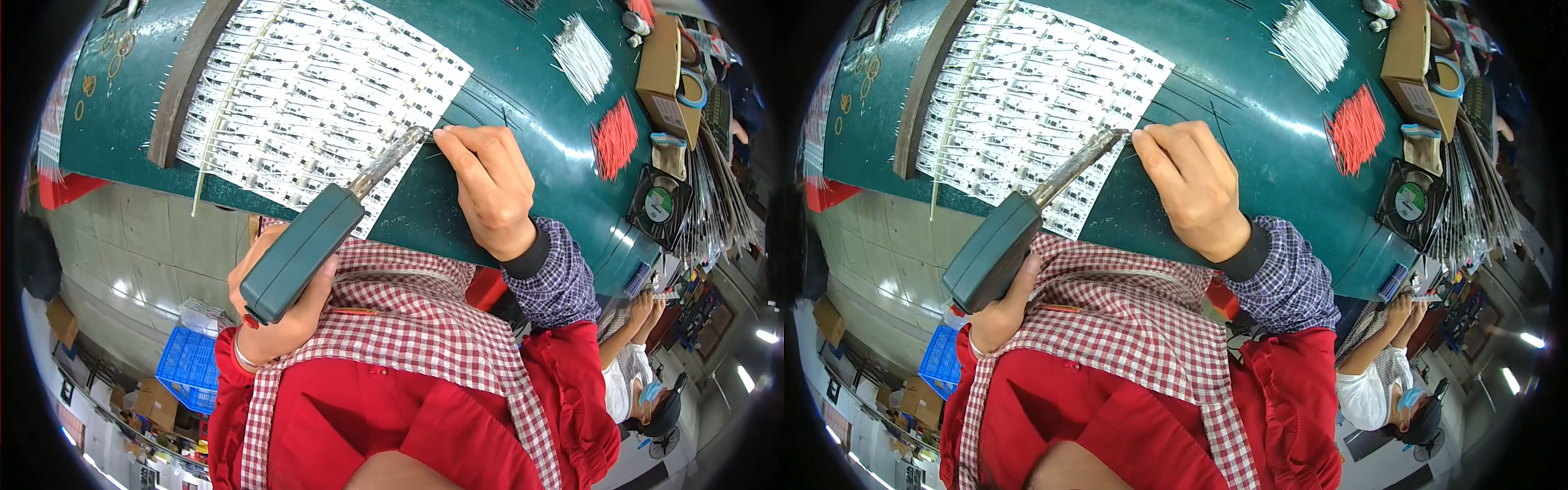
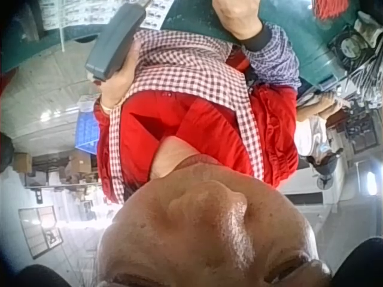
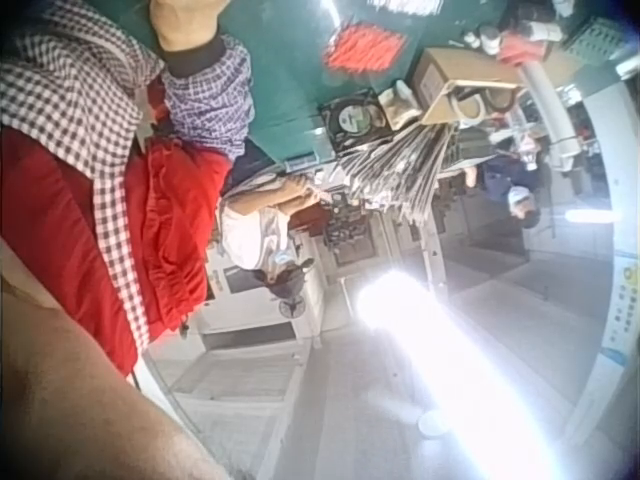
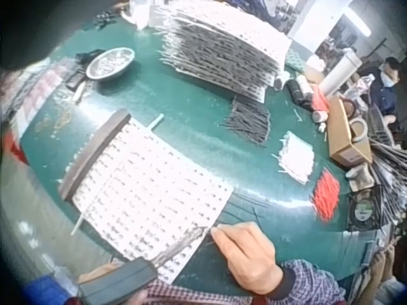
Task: The person assembles small electronic components onto circuit boards by hand, soldering wires to the boards with a soldering iron.
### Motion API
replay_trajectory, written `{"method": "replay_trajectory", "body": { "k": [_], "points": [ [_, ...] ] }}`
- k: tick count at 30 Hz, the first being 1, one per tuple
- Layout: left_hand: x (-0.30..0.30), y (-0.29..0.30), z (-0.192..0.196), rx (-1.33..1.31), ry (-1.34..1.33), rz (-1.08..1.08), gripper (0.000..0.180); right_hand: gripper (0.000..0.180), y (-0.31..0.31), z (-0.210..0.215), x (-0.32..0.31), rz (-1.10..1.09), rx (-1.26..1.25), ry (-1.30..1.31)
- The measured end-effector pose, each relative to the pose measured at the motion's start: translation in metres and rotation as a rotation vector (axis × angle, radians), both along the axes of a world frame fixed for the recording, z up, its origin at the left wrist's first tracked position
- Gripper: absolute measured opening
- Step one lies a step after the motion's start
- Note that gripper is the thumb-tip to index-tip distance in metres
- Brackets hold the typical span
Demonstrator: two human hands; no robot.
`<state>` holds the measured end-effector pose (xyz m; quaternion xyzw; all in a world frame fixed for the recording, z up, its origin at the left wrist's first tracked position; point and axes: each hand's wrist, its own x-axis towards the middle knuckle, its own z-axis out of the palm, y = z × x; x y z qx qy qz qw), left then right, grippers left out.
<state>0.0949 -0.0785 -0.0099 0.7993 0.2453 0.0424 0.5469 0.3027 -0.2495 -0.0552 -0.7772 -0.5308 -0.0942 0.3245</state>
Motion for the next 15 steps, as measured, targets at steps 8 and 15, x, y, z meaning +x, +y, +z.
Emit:
{"method": "replay_trajectory", "body": {
  "k": [8, 15],
  "points": [
    [-0.0031, -0.0011, -0.0031, 0.039, -0.021, -0.033, 0.02, 0.035, 0.0004, 0.0007, 0.0009, 0.026, -0.023, -0.04],
    [-0.0054, 0.0003, 0.0029, 0.061, -0.011, -0.007, 0.024, 0.032, 0.0009, 0.0001, -0.0002, 0.002, -0.03, -0.047]
  ]
}}
